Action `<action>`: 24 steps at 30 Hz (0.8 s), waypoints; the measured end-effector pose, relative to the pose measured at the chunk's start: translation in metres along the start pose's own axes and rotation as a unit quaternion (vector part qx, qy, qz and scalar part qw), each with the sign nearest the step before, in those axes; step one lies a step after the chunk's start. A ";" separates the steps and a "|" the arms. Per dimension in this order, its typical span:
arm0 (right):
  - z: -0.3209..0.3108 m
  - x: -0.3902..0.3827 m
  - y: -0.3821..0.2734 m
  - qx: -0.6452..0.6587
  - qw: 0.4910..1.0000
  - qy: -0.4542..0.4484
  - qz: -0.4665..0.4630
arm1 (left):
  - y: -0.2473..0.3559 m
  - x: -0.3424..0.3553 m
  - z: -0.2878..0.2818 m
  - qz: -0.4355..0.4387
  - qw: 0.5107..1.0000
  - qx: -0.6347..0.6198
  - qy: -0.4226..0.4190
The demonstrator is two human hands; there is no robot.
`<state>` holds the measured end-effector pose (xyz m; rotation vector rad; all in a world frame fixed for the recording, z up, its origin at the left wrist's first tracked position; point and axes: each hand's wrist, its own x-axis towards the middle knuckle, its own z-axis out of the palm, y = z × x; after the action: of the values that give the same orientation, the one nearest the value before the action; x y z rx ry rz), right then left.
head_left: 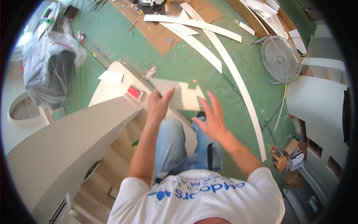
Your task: Measuring, cutting with a miter saw, and fitting decorative molding at a corner junction.
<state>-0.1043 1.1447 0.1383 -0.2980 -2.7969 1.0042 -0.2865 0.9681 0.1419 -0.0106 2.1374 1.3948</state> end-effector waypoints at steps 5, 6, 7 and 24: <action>-0.048 0.141 -0.023 -0.029 0.995 -0.026 -0.087 | 0.097 0.054 -0.008 0.035 0.984 -0.171 -0.021; -0.047 0.171 -0.024 -0.030 0.995 -0.018 -0.099 | 0.111 0.072 -0.015 0.045 0.980 -0.192 -0.021; -0.045 0.195 -0.027 -0.031 0.994 -0.018 -0.104 | 0.121 0.089 -0.024 0.055 0.975 -0.213 -0.020; 0.072 0.596 0.033 -0.087 0.991 -0.087 0.055 | 0.042 0.356 -0.175 0.009 0.882 0.348 -0.317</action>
<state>-0.6924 1.2674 0.1080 -0.4087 -3.0629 0.8471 -0.6764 0.9458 0.0597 0.6533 1.9213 0.4503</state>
